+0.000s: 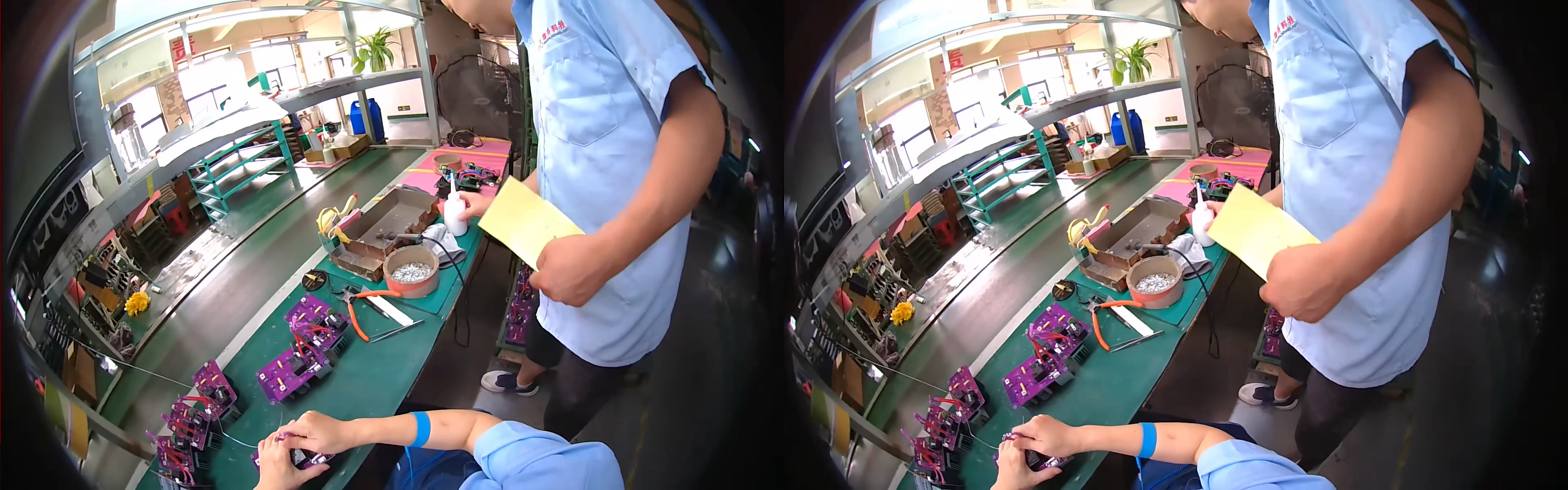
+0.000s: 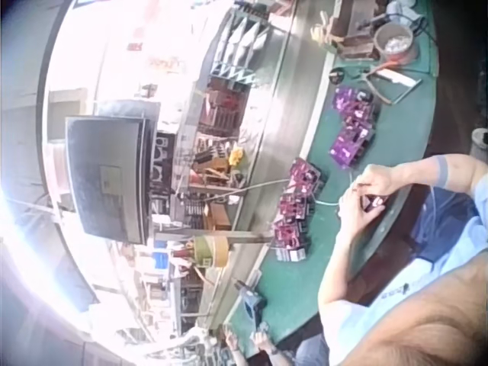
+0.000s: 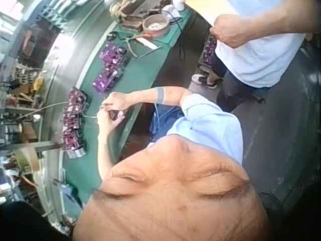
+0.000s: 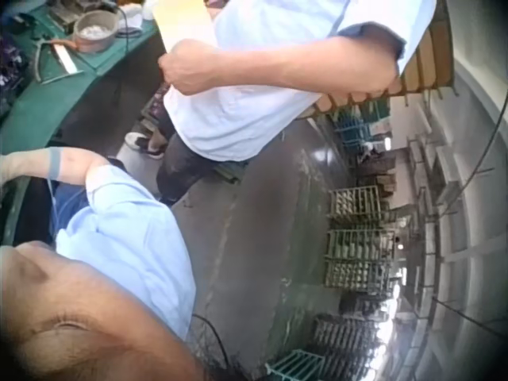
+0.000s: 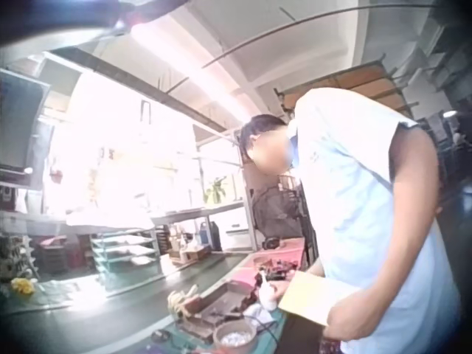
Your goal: The person assembles purple circuit boards by attaching black cylindrical components and connecting red wires. They use a soldering iron to secure the connections and a heat gun to treat the boards. The person works at a green table in a workshop, handling multiple boards and placing finished units onto a nearby rack.
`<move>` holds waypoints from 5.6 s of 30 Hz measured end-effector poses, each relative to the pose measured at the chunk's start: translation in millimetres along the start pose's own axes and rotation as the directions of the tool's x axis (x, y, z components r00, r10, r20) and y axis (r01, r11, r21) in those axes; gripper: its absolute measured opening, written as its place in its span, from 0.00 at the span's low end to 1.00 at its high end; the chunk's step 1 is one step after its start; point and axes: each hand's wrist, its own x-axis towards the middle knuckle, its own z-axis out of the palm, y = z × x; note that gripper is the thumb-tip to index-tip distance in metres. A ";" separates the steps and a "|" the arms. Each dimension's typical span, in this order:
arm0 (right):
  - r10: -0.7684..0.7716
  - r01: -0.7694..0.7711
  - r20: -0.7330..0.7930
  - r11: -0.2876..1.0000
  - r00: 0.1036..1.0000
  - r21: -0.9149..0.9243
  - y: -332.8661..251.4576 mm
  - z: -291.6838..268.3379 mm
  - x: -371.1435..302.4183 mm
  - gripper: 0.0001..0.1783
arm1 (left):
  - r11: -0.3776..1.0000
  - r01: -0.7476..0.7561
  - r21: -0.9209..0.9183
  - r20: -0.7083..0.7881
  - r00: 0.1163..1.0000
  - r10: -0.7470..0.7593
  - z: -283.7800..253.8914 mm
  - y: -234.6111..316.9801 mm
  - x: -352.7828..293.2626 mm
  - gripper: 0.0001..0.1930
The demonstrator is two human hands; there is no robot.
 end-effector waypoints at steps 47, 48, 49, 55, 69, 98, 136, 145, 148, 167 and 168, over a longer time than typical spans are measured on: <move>0.337 -0.344 0.622 0.932 0.706 -0.114 0.7 -29.3 39.7 0.28 | 0.550 0.461 -0.697 0.318 0.886 -0.339 -32.6 -32.7 -58.3 0.49; 0.349 -0.425 0.644 0.904 0.681 -0.039 4.1 -30.5 39.2 0.27 | 0.600 0.498 -0.626 0.352 0.867 -0.352 -32.6 -33.3 -60.1 0.49; 0.390 -0.538 0.650 0.842 0.652 0.033 8.8 -29.2 35.3 0.26 | 0.669 0.558 -0.491 0.371 0.828 -0.419 -31.2 -34.3 -59.4 0.46; 0.453 -0.730 0.668 0.653 0.590 0.201 22.0 -22.0 25.4 0.24 | 0.314 0.289 -0.905 0.135 0.892 -0.431 1.9 -34.5 -63.6 0.37; 0.476 -0.842 0.804 -0.211 0.355 0.497 70.4 0.7 -29.0 0.14 | -0.165 0.697 -0.698 0.673 0.559 -0.484 7.3 -53.8 -47.6 0.34; 0.296 -0.756 0.827 -0.340 0.478 0.559 75.7 -3.4 -31.9 0.22 | 0.614 0.765 0.197 -0.286 0.643 -0.710 -96.7 -162.1 -108.1 0.13; 0.382 -0.810 0.779 -0.119 0.497 0.574 75.0 1.0 -37.1 0.19 | 0.997 -0.082 -0.013 -0.049 0.995 0.081 -52.4 -11.0 -38.9 0.36; 0.383 -0.856 0.785 0.386 0.487 0.343 63.9 -0.5 -37.9 0.15 | 0.992 -0.097 0.080 -0.053 0.993 0.102 -45.8 6.0 -61.5 0.36; 0.498 -0.932 0.788 0.203 0.361 0.299 58.2 -2.0 -36.8 0.15 | 0.986 -0.120 0.117 -0.043 0.991 0.126 -48.6 14.8 -67.2 0.37; -0.001 0.343 0.375 0.411 0.927 -0.845 -29.1 -61.9 13.3 0.26 | 0.590 0.796 -0.137 -0.125 0.577 -0.807 -113.4 -158.7 -125.9 0.12; -0.020 0.346 0.372 0.416 0.928 -0.841 -27.7 -63.6 9.1 0.27 | 0.563 0.826 -0.018 -0.121 0.557 -0.821 -114.9 -156.2 -124.1 0.12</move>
